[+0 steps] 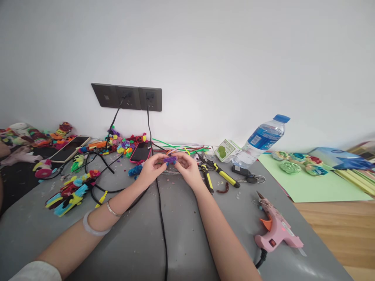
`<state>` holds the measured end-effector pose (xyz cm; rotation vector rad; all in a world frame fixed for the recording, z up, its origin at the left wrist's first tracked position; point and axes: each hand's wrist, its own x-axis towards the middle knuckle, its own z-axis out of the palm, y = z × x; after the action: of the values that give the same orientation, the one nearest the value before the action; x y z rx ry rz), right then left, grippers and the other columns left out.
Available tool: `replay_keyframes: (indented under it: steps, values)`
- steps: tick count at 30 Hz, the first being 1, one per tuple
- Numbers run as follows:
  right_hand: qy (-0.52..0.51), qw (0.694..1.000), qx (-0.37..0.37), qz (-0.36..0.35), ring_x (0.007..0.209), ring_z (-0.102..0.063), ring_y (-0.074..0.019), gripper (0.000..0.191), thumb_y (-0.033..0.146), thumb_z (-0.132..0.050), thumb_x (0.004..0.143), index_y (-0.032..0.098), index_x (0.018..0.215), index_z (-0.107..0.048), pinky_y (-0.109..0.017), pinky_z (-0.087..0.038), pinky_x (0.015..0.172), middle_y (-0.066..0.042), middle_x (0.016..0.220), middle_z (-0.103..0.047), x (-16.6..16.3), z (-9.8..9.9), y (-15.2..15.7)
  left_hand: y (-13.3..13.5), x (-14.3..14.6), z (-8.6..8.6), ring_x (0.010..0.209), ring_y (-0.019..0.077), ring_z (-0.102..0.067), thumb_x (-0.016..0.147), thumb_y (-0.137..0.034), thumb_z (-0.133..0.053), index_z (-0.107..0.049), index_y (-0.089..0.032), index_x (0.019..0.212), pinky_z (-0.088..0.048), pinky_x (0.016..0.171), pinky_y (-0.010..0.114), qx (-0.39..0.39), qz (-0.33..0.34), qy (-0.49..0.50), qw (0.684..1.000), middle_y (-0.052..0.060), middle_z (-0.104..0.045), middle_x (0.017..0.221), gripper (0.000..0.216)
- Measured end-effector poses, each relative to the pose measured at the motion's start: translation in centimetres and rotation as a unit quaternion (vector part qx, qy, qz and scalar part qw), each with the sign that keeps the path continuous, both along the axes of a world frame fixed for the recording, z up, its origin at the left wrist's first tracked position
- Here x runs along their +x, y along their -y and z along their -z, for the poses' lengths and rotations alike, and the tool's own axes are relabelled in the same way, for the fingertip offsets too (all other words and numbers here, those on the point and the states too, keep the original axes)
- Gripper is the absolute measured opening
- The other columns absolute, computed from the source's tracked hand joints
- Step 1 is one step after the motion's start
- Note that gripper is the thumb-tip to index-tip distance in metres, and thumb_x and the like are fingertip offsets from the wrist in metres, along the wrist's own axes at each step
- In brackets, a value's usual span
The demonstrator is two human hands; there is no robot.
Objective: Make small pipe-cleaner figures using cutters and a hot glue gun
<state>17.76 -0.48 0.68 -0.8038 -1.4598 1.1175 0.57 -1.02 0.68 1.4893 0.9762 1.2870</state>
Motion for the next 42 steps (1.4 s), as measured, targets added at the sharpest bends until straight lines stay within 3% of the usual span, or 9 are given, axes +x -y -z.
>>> replay_keyframes:
  steps: [22,34,42]
  values:
    - [0.001,1.000,0.001,-0.001,0.082,-0.064,-0.0177,0.020,0.036,-0.071,0.080,0.023,0.094,-0.066,-0.032,-0.054,0.073,-0.005,0.092,-0.068,-0.01,0.10,-0.09,-0.08,0.04,0.07,0.081,0.0170,-0.067,0.072,-0.017,-0.067,-0.067,-0.015,0.093,-0.056,0.071,0.026,-0.010,0.004,0.009,1.000,0.007,-0.071,0.090,0.021]
    - [0.016,1.000,0.010,0.005,0.087,-0.063,-0.0193,0.022,0.037,-0.070,0.082,0.024,0.099,-0.065,-0.033,-0.053,0.076,-0.006,0.098,-0.068,0.16,0.26,-0.15,-0.15,-0.03,0.19,0.082,0.0174,-0.067,0.072,-0.015,-0.065,-0.069,-0.014,0.096,-0.057,0.071,0.026,0.002,-0.006,-0.008,1.000,0.008,-0.072,0.093,0.024]
    - [0.055,0.997,0.036,0.034,0.078,-0.060,-0.0177,0.021,0.035,-0.069,0.081,0.022,0.096,-0.064,-0.031,-0.050,0.069,-0.004,0.090,-0.064,0.11,0.14,-0.05,0.02,0.02,-0.13,0.081,0.0160,-0.067,0.074,-0.015,-0.061,-0.068,-0.014,0.096,-0.057,0.070,0.024,0.003,-0.007,-0.032,0.999,0.008,-0.071,0.092,0.023]
